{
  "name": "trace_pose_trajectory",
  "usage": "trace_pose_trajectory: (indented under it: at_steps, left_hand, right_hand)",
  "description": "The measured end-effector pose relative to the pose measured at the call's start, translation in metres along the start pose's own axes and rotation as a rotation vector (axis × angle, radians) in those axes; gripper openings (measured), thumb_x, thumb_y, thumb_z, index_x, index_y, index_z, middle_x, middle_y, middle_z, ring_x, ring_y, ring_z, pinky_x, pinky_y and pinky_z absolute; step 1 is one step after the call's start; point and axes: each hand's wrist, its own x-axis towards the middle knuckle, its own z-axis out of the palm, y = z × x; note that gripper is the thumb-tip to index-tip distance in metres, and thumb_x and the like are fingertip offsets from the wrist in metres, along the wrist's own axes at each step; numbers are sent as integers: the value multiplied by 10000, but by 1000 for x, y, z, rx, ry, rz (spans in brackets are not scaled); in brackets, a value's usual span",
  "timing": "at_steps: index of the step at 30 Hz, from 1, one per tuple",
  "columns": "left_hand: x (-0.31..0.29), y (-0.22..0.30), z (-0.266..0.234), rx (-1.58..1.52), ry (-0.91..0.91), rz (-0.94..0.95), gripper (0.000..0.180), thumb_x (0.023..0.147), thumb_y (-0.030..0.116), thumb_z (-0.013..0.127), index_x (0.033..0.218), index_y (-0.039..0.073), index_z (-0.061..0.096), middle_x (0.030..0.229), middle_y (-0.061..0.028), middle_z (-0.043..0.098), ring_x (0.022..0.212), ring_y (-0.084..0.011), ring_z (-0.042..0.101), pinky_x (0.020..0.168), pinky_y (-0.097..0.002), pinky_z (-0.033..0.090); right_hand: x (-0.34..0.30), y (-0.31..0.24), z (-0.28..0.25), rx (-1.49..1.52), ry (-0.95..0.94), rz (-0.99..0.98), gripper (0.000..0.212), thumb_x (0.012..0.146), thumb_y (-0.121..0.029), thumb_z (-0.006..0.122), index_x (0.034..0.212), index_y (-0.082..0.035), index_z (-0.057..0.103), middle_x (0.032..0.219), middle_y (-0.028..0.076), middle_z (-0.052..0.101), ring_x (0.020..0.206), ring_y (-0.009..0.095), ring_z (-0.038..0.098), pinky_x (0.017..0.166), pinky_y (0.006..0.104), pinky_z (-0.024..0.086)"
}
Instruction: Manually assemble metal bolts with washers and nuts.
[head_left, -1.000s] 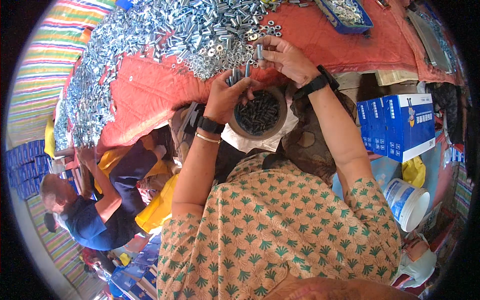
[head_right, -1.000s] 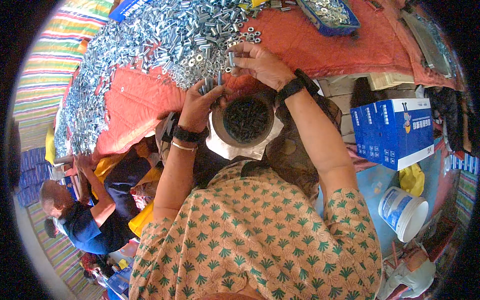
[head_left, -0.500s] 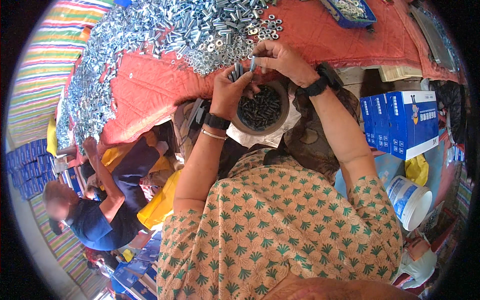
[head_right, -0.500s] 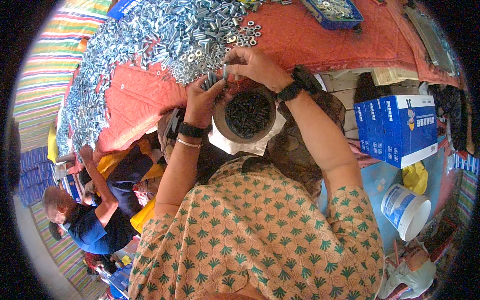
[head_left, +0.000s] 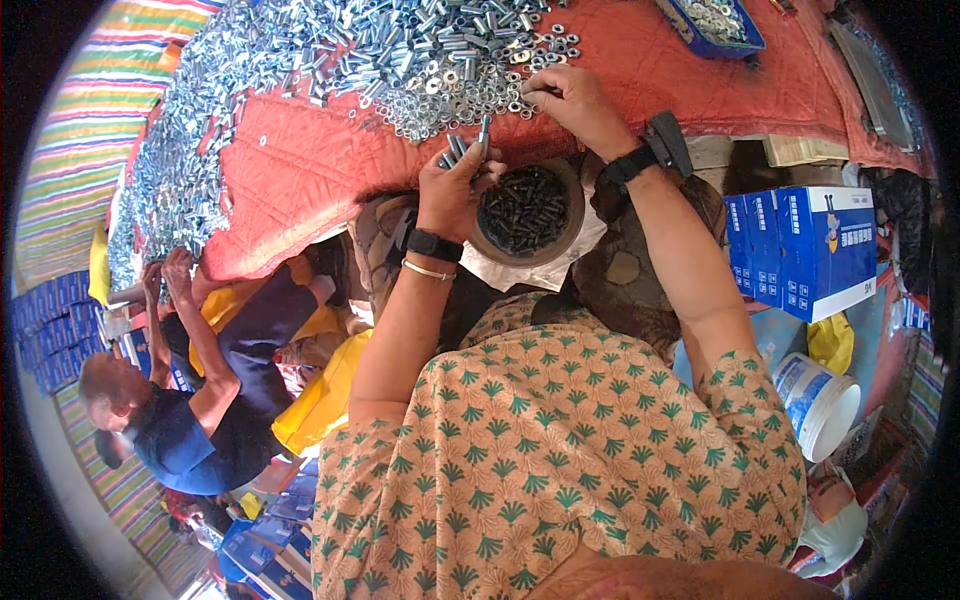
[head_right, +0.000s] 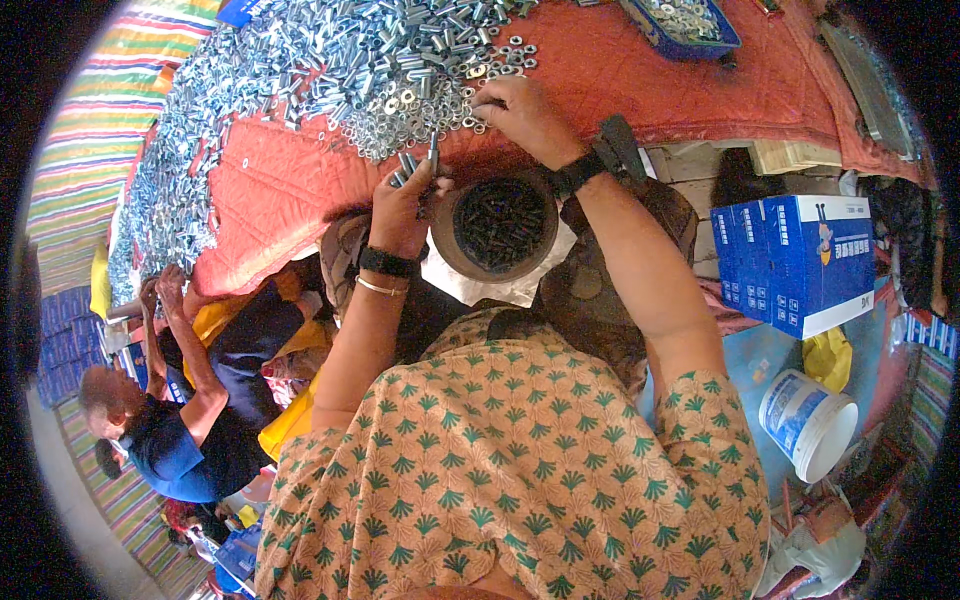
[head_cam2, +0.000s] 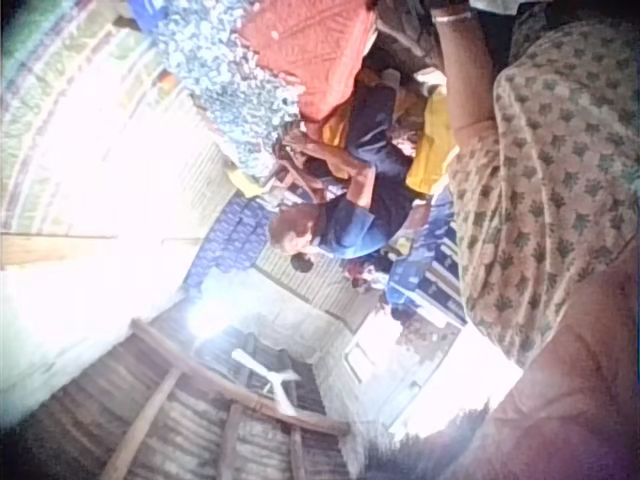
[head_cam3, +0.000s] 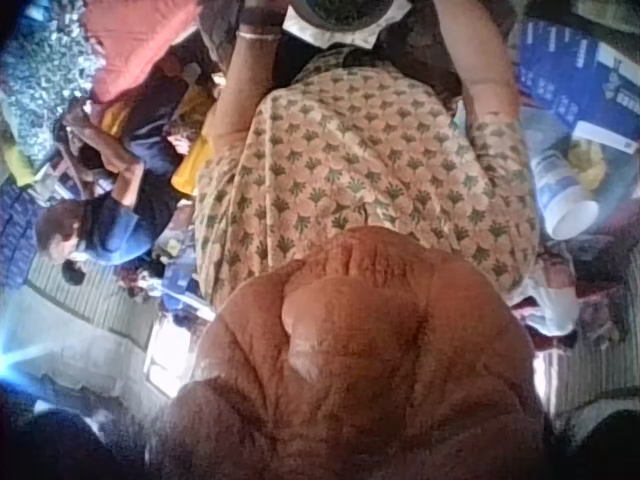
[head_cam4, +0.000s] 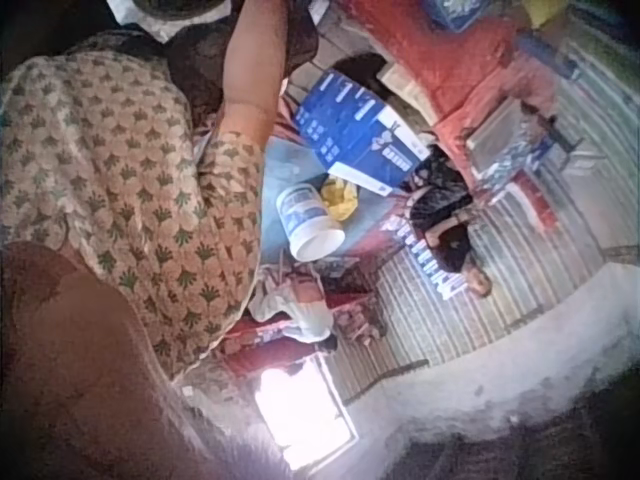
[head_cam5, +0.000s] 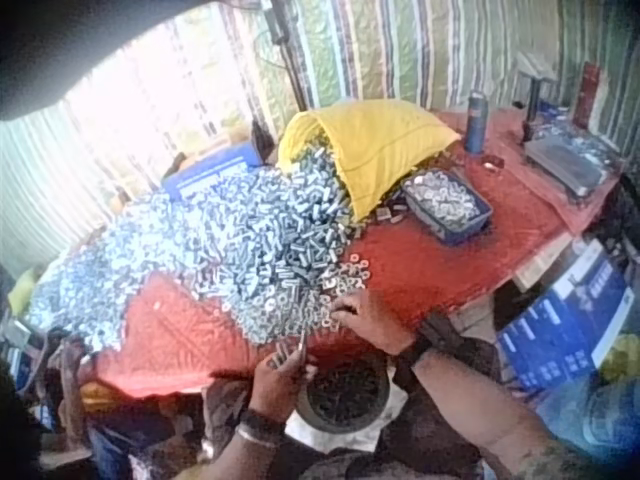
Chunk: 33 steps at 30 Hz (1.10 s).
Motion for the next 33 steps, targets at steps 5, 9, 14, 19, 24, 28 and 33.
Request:
trace_pose_trajectory:
  at_steps: [5,9,14,19,24,28,33]
  left_hand:
    - [-6,1,-3,-16,65,-14,116,892,111,587,939,5,595,820,-87,649,688,-157,640,584,-242,516]
    - [-3,-3,-8,-1,16,7,127,892,114,588,944,-2,591,824,-92,648,692,-164,640,597,-255,522]
    - [-3,-5,-4,-28,19,-15,135,889,120,594,947,-3,589,828,-95,647,694,-167,641,602,-260,525]
    - [-1,-3,-2,-33,-3,4,136,888,122,597,945,0,582,825,-93,645,696,-165,640,606,-259,529]
    - [-2,-1,3,-21,3,1,111,890,110,591,910,1,583,824,-95,645,687,-163,639,605,-257,531]
    - [-2,-2,6,-26,1,5,109,889,106,590,911,-1,588,827,-98,647,686,-159,639,601,-253,534]
    - [-2,-5,12,-26,-26,3,124,888,105,592,937,-9,587,827,-97,645,690,-156,640,601,-244,539]
  right_hand:
    - [-3,-11,10,-311,-52,-33,191,790,-145,641,926,-12,631,831,108,595,783,268,600,683,343,477]
    - [-1,-11,20,-417,-46,-111,233,766,-183,670,923,-17,621,833,120,578,810,301,594,692,372,476]
    - [3,-6,18,-366,21,-63,193,777,-153,651,914,-20,623,857,130,590,816,308,598,684,382,478]
    - [16,18,-19,-388,183,43,129,778,-130,603,858,-36,637,846,159,599,810,333,583,721,430,471]
    - [15,14,-28,-449,120,40,138,772,-132,603,859,-31,640,853,161,594,828,333,586,728,427,471]
    - [13,21,-17,-393,77,-108,158,761,-108,642,892,-21,632,846,130,592,807,309,592,700,388,474]
    - [12,28,-14,-537,137,-22,152,744,-76,647,880,-12,619,832,141,593,800,338,586,689,404,474]
